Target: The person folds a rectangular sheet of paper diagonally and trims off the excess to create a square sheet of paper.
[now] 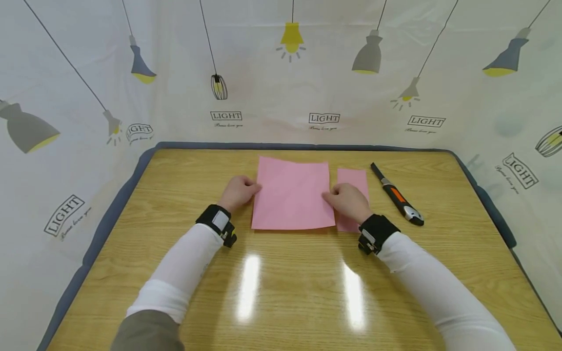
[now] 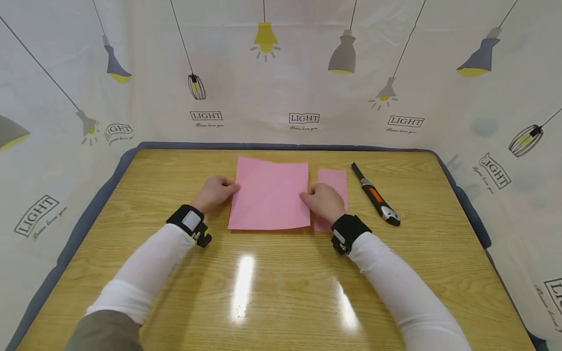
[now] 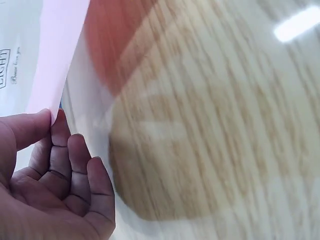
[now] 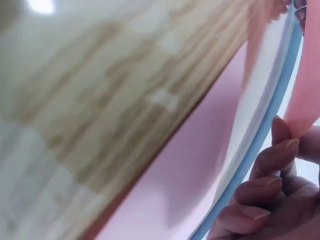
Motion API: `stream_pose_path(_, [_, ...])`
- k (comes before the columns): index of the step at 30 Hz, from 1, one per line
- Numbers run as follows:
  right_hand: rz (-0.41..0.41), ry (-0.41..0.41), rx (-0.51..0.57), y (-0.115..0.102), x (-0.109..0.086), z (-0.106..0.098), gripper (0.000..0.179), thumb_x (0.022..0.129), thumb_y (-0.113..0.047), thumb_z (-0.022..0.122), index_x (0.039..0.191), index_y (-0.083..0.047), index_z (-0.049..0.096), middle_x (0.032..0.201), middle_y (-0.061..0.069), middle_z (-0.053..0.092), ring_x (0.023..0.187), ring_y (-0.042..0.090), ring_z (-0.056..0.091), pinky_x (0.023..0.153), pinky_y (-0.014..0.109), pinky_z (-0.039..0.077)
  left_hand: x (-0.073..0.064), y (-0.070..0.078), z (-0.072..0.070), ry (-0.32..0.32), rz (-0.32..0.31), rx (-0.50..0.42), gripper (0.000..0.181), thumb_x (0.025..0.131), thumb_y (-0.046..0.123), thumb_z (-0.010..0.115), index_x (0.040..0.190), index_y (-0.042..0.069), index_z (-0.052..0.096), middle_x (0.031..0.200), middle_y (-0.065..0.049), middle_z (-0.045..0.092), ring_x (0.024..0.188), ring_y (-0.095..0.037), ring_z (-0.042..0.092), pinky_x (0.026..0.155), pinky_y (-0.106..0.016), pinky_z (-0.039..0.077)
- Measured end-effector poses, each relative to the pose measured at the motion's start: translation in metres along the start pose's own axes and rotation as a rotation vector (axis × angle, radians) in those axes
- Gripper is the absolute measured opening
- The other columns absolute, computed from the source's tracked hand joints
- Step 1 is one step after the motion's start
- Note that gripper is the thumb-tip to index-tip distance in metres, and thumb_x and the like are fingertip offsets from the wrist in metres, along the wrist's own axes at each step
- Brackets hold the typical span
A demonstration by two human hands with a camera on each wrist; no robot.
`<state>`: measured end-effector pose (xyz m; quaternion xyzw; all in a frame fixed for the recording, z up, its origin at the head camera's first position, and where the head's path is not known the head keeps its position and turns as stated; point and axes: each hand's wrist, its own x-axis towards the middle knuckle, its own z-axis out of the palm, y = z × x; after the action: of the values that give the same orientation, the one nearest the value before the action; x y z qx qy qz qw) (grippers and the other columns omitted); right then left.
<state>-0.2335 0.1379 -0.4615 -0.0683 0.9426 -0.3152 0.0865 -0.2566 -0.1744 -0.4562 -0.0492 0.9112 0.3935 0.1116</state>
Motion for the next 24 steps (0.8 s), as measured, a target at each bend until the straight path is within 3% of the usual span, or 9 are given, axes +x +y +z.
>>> stream_pose_path(13, [0.049, -0.050, -0.184, 0.002, 0.010, 0.005, 0.043, 0.087, -0.039, 0.052, 0.056, -0.014, 0.037, 0.054, -0.002, 0.027, 0.047, 0.016, 0.031, 0.044, 0.027, 0.021, -0.004, 0.009, 0.014, 0.063, 0.049, 0.274, 0.025, 0.088, 0.035, 0.056, 0.087, 0.011, 0.064, 0.081, -0.001, 0.060, 0.071, -0.018, 0.053, 0.061, -0.030, 0.040])
stream_pose_path(24, [0.053, -0.085, -0.260, -0.001, 0.015, 0.004, 0.034, 0.088, -0.039, 0.054, 0.068, -0.011, 0.049, 0.061, 0.003, 0.045, 0.054, 0.020, 0.046, 0.046, 0.030, 0.033, -0.004, 0.011, 0.018, 0.096, 0.091, 0.367, 0.023, 0.089, 0.033, 0.056, 0.084, 0.011, 0.060, 0.077, -0.001, 0.059, 0.068, -0.017, 0.054, 0.060, -0.031, 0.041])
